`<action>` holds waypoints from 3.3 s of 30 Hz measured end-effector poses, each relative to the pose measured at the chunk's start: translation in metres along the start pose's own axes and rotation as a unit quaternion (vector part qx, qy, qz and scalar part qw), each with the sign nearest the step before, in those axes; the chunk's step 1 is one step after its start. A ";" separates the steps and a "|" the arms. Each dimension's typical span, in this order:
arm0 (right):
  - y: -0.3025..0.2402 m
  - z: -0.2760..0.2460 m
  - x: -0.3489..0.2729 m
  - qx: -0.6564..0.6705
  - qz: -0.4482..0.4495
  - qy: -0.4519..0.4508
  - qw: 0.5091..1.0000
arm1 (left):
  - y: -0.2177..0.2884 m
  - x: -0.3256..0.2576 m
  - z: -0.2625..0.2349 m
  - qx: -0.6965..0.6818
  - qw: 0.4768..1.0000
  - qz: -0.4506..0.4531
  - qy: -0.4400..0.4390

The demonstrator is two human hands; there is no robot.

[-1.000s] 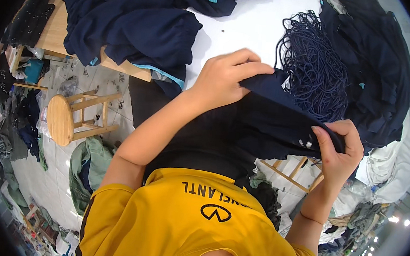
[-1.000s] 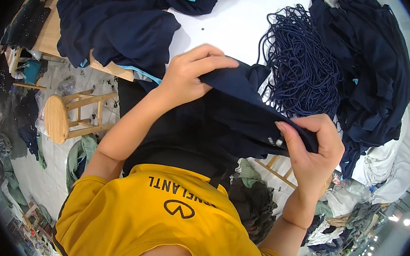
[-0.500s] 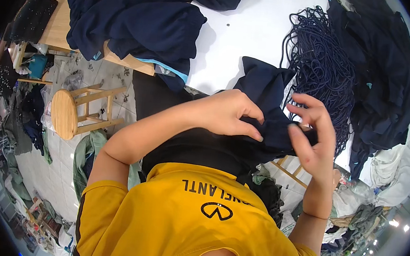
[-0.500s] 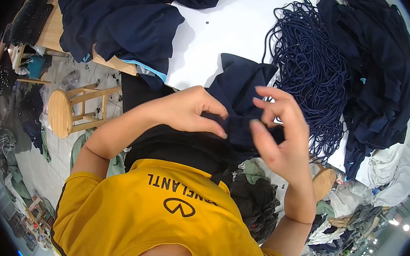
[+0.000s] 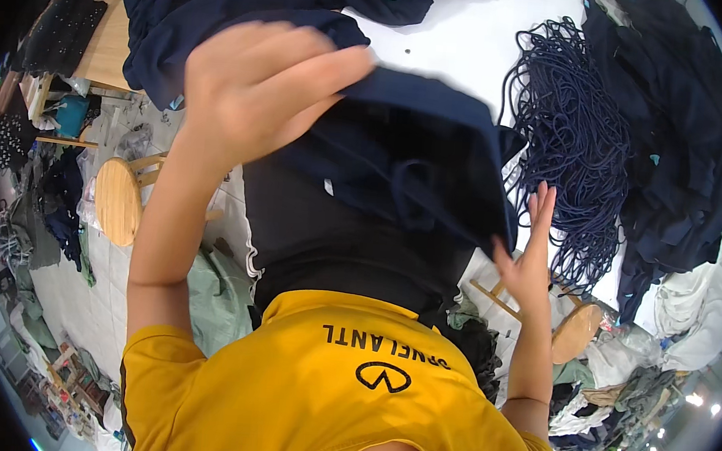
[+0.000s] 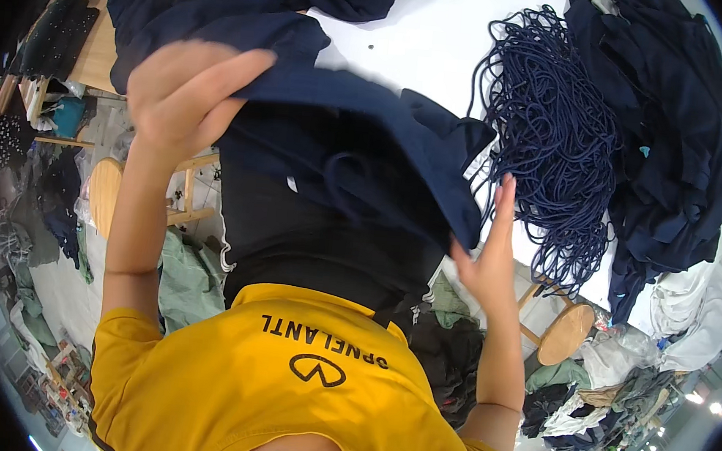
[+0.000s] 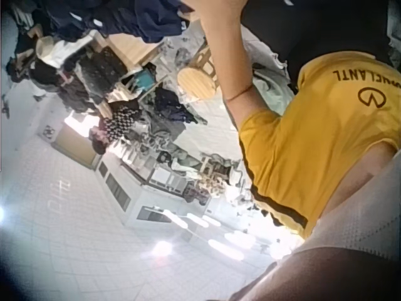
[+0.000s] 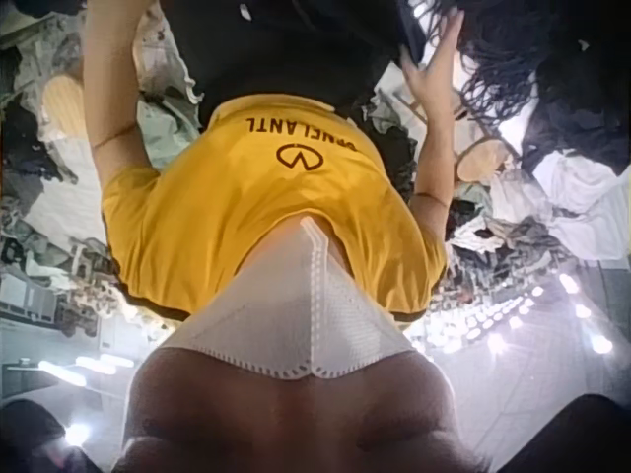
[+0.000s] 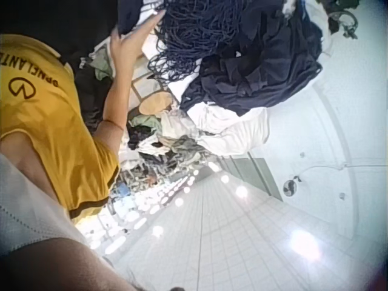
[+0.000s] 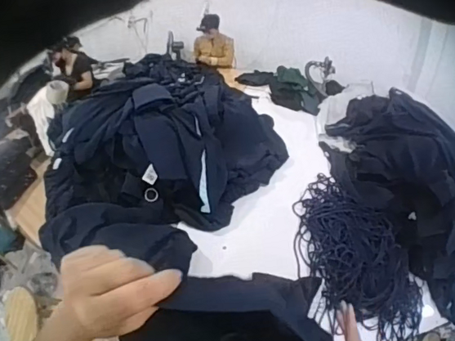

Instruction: Threading a drawstring into the waistband of a pair of shorts using a specialized long metal needle tool.

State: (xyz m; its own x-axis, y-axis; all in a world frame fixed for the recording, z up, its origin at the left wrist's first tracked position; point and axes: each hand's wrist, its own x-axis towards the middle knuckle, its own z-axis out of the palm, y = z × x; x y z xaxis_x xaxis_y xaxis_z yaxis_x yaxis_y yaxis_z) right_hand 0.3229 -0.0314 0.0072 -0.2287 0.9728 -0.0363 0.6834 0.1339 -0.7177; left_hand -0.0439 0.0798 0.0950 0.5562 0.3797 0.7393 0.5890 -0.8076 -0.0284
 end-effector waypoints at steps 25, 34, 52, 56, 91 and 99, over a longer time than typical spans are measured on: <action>-0.053 -0.087 0.008 0.117 0.106 -0.040 0.987 | 0.059 -0.025 0.100 -0.682 0.515 -0.379 -0.354; -0.065 -0.070 0.009 0.074 0.073 0.044 0.994 | 0.053 -0.024 0.074 -0.657 0.582 -0.287 -0.385; -0.085 -0.025 0.027 0.115 -0.030 -0.161 0.980 | 0.113 -0.005 0.096 -0.473 0.788 -0.184 -0.348; -0.105 -0.016 0.030 -0.004 -0.015 -0.159 0.987 | 0.122 -0.012 0.101 -0.514 0.756 -0.247 -0.322; -0.045 0.014 0.021 0.032 -0.025 0.029 0.999 | 0.103 -0.058 0.109 -0.716 0.429 -0.480 -0.269; -0.043 0.021 0.014 0.114 0.002 0.031 0.993 | 0.101 -0.055 0.103 -0.750 0.412 -0.454 -0.249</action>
State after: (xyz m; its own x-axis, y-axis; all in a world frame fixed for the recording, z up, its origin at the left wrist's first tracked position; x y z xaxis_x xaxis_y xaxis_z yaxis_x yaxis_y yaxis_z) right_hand 0.2759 -0.0277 0.0232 -0.1787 0.9839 -0.0010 0.5074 0.0913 -0.8569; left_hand 0.0453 0.0240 -0.0173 0.7770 0.5757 -0.2545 -0.1289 0.5413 0.8309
